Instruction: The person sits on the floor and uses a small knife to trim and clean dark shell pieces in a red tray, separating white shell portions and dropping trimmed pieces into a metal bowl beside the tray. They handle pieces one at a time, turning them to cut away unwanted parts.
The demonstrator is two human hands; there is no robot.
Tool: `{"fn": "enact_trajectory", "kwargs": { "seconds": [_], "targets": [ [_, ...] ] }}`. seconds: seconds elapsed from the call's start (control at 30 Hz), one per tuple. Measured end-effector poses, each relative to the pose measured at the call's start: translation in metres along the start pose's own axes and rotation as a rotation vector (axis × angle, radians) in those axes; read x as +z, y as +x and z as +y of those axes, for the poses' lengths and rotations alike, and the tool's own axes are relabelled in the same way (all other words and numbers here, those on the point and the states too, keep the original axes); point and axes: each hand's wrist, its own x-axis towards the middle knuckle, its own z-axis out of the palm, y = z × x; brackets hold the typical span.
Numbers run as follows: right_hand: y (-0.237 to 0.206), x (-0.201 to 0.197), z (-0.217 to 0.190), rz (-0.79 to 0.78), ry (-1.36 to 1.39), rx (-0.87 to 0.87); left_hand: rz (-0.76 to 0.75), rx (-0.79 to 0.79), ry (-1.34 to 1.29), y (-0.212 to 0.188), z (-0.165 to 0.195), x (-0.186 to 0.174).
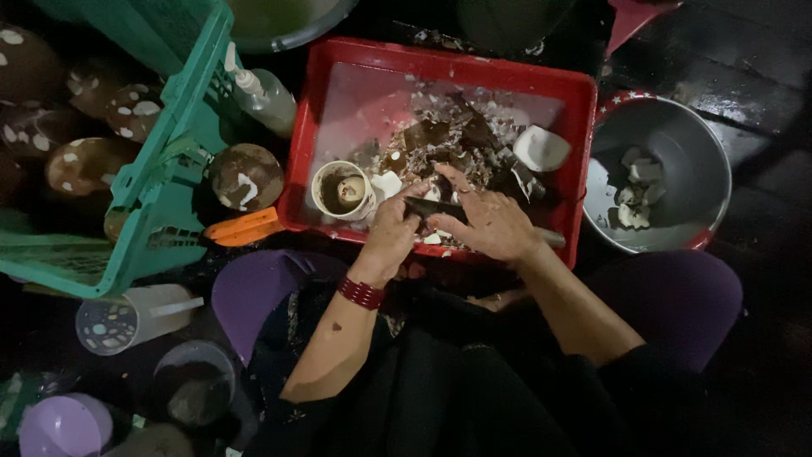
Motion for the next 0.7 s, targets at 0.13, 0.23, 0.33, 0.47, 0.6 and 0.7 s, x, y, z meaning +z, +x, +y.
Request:
{"fn": "enact_trajectory", "kwargs": {
  "seconds": [0.13,0.23,0.33,0.47,0.6,0.7],
  "targets": [
    [0.006,0.005,0.0,-0.073,-0.083,0.143,0.02,-0.043,0.051,-0.005,0.003,0.003],
    [0.009,0.01,-0.001,-0.005,-0.051,0.105,0.038,-0.052,0.029,-0.006,0.006,0.005],
    [0.008,0.013,-0.001,0.021,-0.068,0.112,0.059,-0.08,0.075,-0.007,0.006,0.007],
    [0.009,0.018,0.004,0.045,-0.067,0.104,0.05,0.001,0.064,-0.006,-0.002,0.005],
    [0.01,0.03,0.019,0.054,-0.043,0.086,0.055,-0.019,-0.028,-0.003,-0.014,0.002],
    [0.008,0.039,0.035,0.15,-0.414,-0.308,-0.021,-0.121,-0.044,-0.003,-0.023,0.014]
  ]
}}
